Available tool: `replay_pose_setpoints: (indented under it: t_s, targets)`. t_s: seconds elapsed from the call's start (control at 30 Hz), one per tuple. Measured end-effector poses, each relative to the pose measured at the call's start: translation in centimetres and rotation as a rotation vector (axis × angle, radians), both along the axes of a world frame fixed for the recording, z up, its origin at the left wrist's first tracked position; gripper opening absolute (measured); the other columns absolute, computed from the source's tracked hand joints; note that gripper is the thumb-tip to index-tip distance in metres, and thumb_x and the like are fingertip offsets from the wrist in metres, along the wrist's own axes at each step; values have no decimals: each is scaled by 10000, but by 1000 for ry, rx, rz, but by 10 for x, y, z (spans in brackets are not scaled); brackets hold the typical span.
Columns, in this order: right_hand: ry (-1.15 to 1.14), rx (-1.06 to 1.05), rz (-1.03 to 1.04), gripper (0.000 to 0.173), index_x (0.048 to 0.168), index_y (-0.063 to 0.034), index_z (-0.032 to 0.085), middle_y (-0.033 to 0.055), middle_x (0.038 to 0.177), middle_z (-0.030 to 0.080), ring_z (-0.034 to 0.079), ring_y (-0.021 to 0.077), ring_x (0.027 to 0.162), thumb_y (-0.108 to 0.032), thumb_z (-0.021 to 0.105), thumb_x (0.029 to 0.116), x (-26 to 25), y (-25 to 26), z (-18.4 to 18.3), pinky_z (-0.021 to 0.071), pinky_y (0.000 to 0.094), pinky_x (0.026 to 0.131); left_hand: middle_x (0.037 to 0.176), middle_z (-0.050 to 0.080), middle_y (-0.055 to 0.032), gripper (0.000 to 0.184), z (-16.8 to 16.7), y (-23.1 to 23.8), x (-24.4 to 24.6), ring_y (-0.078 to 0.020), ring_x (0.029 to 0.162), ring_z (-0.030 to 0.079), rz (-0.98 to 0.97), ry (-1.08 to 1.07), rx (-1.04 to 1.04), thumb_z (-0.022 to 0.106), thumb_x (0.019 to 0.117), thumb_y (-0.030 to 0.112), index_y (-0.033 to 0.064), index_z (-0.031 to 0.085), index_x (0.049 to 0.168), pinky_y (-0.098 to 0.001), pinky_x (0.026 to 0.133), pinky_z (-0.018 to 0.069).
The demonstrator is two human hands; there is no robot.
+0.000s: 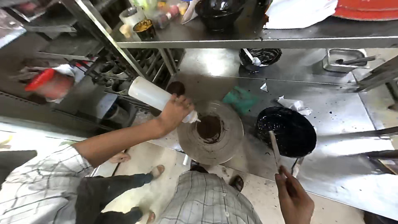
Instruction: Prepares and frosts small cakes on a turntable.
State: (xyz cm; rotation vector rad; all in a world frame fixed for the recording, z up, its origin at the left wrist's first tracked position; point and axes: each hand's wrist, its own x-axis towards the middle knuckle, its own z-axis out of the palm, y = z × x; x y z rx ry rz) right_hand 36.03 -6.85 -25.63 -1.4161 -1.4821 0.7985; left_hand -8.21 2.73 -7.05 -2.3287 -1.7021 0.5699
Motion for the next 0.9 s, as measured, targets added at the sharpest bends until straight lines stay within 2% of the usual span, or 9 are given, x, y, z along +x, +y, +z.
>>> replay_pose_setpoints:
  t_s: [0.1,0.27,0.37,0.43,0.57,0.67,0.73,0.83,0.9]
  targets:
    - [19,17,-1,366,1311,25,654,104,1018,727,592,43,644,-127,662,978,9,9,3,526,222,577,1288,616,-165,564,3,15,16,-394,1218,559,50,45,-53,751,782,-78,113,621,1296,-606,1011,423]
    - [31,44,-10,387,1329,34,641,139,1118,728,624,45,674,-140,660,983,15,11,5,554,222,609,1284,623,-169,513,-1,24,36,-391,1215,567,-9,31,-75,703,828,-89,105,630,1297,-594,1006,439]
    - [-2,24,-48,386,1324,23,649,115,1012,732,595,45,630,-159,661,983,11,4,5,533,229,570,1198,660,-163,407,-1,8,27,-377,1158,600,-50,28,-66,681,848,-95,96,677,1207,-570,978,462]
    - [-3,3,-73,383,1318,23,653,99,961,726,587,47,620,-161,669,982,5,-4,4,529,228,561,1181,672,-162,385,1,4,20,-375,1131,611,-24,52,-61,690,847,-85,92,692,1189,-558,962,474]
    - [24,-24,-100,381,1311,26,657,71,880,706,533,30,570,-147,671,972,-18,-15,3,480,211,516,1209,661,-156,498,-7,15,9,-382,1174,593,59,33,-23,760,777,-52,111,656,1236,-577,997,447]
    - [42,-33,-79,382,1308,22,660,79,984,734,553,25,581,-152,673,968,-33,-18,6,492,203,517,1126,670,-146,410,-14,2,12,-365,1110,614,-12,-8,66,701,831,-79,117,669,1191,-539,941,481]
    - [41,-41,-68,376,1314,16,657,87,1078,741,579,21,610,-144,671,975,-40,-16,11,513,197,544,1129,681,-140,408,1,-12,16,-358,1101,621,-28,-31,31,705,832,-76,111,694,1195,-516,916,495]
    - [25,-37,-73,376,1319,8,659,67,980,734,550,22,575,-144,666,976,-48,-10,15,490,201,515,1137,683,-120,509,-6,-9,2,-351,1097,621,48,-67,-11,748,788,-70,136,680,1248,-514,906,495]
    - [31,-38,-82,371,1306,18,665,77,1002,740,560,20,584,-147,669,973,-53,-9,19,495,193,519,1132,682,-121,532,-14,-8,-2,-356,1088,620,71,-91,9,759,770,-69,141,677,1251,-520,905,493]
